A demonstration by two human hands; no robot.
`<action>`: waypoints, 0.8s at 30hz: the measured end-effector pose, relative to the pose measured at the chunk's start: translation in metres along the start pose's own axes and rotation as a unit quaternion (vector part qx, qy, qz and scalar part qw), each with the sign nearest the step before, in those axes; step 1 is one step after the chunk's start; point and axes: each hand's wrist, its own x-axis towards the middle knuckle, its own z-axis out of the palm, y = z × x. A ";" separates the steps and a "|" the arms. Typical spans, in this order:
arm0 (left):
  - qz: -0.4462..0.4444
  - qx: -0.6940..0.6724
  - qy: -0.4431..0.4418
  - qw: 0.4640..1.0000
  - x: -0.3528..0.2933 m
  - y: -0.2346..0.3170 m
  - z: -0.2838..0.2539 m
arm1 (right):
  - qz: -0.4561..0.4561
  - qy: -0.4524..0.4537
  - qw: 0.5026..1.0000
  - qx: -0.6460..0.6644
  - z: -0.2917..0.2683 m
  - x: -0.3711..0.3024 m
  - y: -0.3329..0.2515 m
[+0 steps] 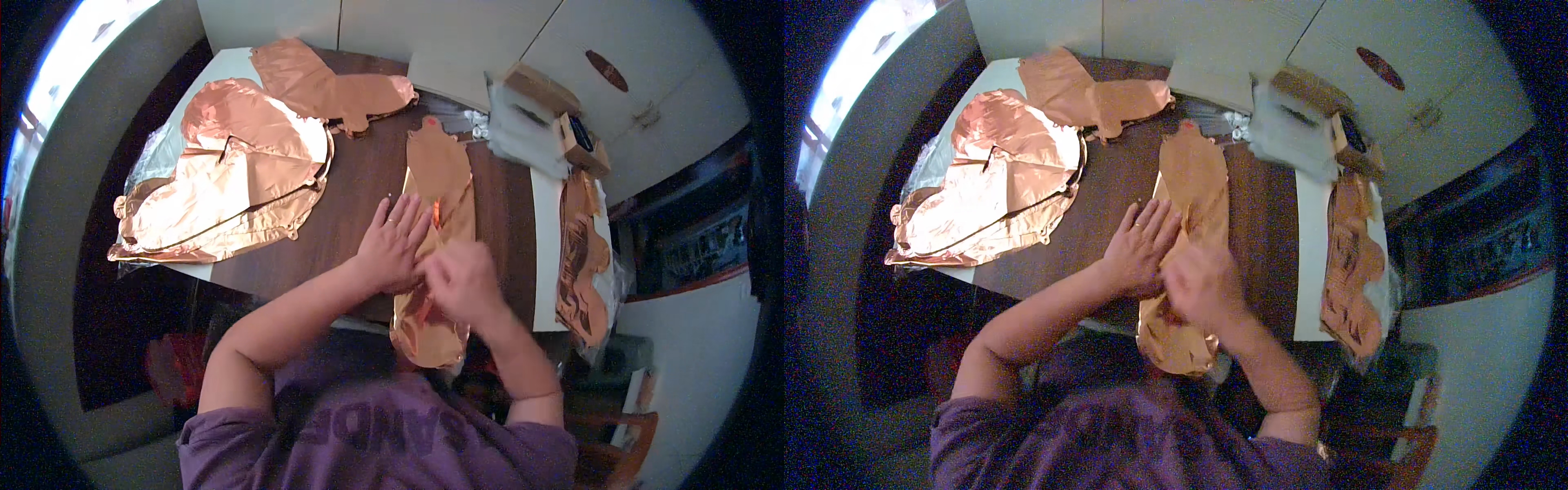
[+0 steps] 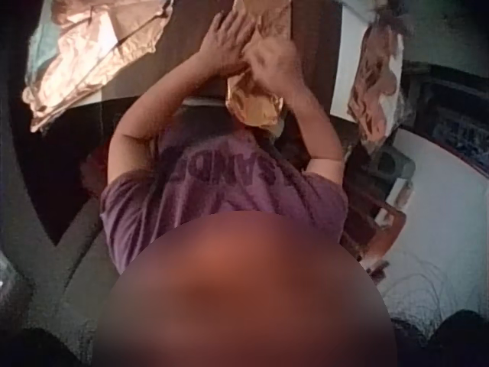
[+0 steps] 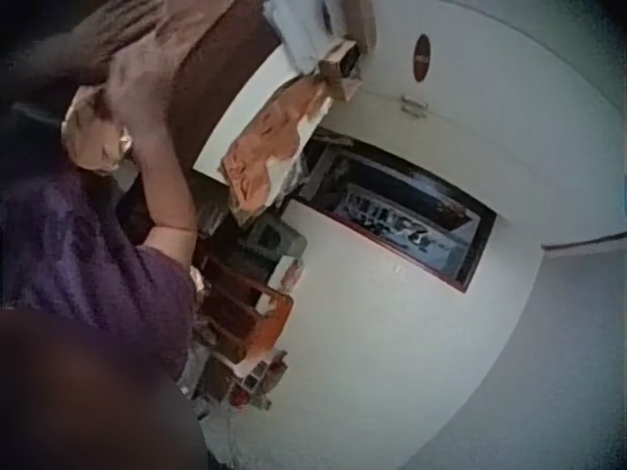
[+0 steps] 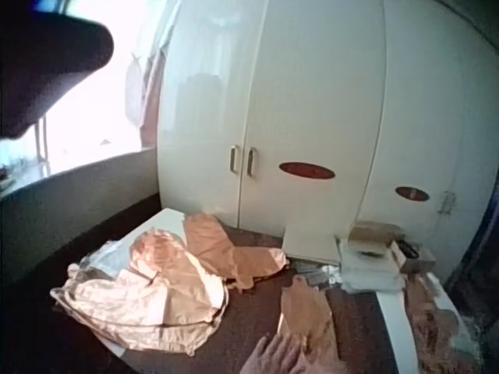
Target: Folding foil balloons and placing them onto cardboard backings for packaging.
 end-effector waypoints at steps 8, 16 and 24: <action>0.004 -0.015 0.036 0.999 0.005 0.000 -0.002 | -0.023 0.003 0.994 -0.106 0.051 -0.066 -0.061; -0.030 0.030 0.008 0.999 0.036 -0.024 0.005 | -0.028 0.045 0.992 -0.113 0.059 -0.081 -0.065; -0.034 0.042 0.120 0.991 0.043 -0.022 -0.017 | -0.006 0.026 0.995 -0.098 0.050 -0.070 -0.064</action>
